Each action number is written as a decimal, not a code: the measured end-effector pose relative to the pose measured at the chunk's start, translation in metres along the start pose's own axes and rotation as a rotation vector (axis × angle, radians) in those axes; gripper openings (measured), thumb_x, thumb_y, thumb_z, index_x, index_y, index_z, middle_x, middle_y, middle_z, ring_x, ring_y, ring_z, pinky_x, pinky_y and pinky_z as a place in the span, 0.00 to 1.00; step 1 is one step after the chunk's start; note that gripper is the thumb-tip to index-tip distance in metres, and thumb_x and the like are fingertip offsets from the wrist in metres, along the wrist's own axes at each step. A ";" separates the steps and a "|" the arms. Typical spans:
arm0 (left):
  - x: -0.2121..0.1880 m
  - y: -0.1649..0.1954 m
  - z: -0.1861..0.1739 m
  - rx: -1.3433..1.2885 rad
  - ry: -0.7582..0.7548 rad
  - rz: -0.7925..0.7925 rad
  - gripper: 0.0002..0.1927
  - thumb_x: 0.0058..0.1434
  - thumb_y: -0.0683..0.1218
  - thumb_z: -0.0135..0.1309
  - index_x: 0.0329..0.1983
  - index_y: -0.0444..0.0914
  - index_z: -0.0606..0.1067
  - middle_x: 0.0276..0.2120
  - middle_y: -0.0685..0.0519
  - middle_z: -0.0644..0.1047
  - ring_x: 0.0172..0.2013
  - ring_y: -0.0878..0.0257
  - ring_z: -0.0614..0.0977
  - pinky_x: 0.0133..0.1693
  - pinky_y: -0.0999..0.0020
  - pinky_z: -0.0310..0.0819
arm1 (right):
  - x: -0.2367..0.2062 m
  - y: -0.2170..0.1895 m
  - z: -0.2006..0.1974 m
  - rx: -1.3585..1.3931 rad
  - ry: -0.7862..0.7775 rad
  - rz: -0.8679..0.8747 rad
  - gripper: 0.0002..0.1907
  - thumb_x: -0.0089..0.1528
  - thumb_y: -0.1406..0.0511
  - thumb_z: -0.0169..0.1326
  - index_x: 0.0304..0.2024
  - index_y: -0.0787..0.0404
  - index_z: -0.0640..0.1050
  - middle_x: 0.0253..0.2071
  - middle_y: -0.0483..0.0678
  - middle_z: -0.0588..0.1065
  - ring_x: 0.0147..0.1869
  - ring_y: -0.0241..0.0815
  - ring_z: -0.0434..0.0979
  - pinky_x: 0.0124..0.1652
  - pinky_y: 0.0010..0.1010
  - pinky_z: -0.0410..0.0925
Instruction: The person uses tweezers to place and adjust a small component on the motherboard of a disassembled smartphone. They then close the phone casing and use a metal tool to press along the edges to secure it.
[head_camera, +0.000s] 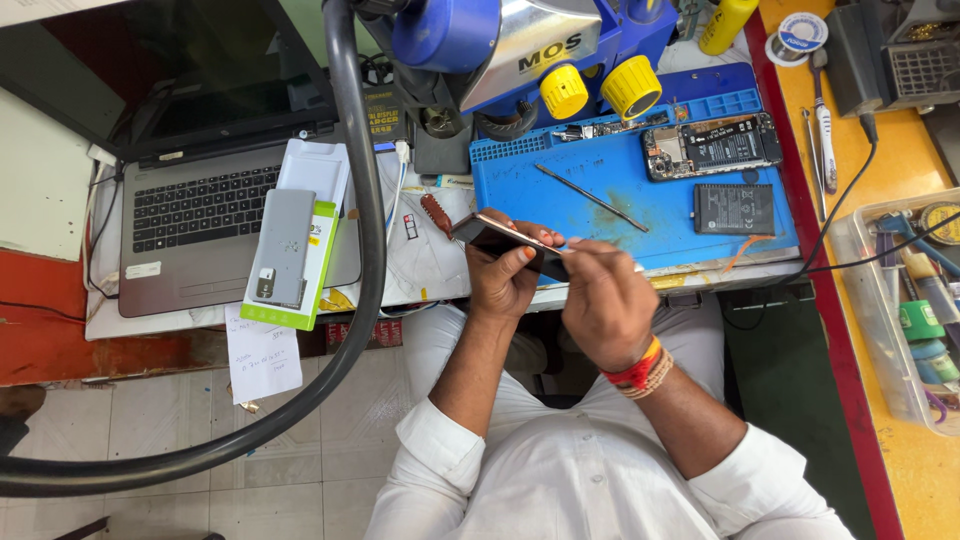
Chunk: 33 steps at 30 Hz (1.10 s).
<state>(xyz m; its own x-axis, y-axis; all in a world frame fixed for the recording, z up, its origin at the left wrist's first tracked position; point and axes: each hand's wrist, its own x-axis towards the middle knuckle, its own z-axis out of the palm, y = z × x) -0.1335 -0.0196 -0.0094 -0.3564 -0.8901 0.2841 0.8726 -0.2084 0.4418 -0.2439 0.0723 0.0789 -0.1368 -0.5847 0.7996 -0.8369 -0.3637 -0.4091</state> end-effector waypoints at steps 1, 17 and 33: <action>0.000 0.000 0.000 -0.005 0.007 0.016 0.18 0.62 0.32 0.62 0.50 0.39 0.71 0.41 0.41 0.82 0.46 0.51 0.84 0.56 0.47 0.79 | 0.001 0.002 0.000 -0.027 0.027 0.035 0.10 0.63 0.80 0.60 0.44 0.67 0.77 0.42 0.53 0.77 0.44 0.49 0.82 0.40 0.35 0.74; 0.004 0.008 0.001 -0.012 0.154 0.023 0.14 0.60 0.34 0.64 0.46 0.38 0.75 0.40 0.42 0.83 0.45 0.49 0.84 0.59 0.39 0.74 | 0.041 0.055 0.002 -0.128 -0.174 0.092 0.07 0.62 0.71 0.64 0.43 0.62 0.83 0.46 0.52 0.79 0.48 0.51 0.80 0.46 0.40 0.70; 0.006 0.009 -0.010 0.001 0.153 -0.019 0.13 0.60 0.34 0.63 0.46 0.35 0.76 0.42 0.42 0.82 0.51 0.46 0.84 0.61 0.46 0.75 | 0.030 0.026 0.027 0.401 -0.186 0.061 0.10 0.59 0.76 0.67 0.41 0.65 0.81 0.39 0.51 0.79 0.41 0.44 0.83 0.40 0.31 0.74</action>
<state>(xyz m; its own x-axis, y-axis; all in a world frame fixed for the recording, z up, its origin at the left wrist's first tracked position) -0.1246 -0.0313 -0.0121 -0.3180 -0.9374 0.1424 0.8657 -0.2258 0.4467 -0.2557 0.0252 0.0804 -0.0507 -0.7210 0.6910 -0.5539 -0.5555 -0.6202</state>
